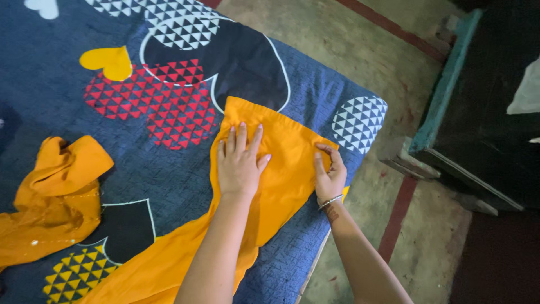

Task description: The person folds a pair of light blue jeans and places them into an open suitcase. They then pick up a long orange garment with sequin embellishments, unfold it, and fold it neatly on the bed. The person smooths the fabric and folds the garment into a compact rectangle.

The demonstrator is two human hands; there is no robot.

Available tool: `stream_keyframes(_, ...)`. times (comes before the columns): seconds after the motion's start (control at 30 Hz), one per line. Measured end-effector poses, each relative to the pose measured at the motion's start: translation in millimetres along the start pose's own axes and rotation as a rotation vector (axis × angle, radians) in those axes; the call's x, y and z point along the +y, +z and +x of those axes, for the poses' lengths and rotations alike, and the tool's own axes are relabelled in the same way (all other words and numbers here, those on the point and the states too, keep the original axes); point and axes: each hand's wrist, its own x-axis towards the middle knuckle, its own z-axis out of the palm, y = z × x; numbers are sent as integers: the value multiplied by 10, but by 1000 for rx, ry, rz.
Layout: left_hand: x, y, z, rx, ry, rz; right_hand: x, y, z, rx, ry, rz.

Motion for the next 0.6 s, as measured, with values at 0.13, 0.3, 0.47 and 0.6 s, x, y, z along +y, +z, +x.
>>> stream_keyframes(0.13,-72,-37,31,79,61,-40,-154,35,17,-31,96,78)
stream_keyframes(0.3,-218,49,169,305,-22,-271,-173,-4,39,-46,73,51)
stream_keyframes(0.47,-119,60,431,468,-223,-184,-171,1,41,-20,81,77)
stream_keyframes(0.6,-165,-6,647,337,-320,-236,-210,137,69,155,80,-66)
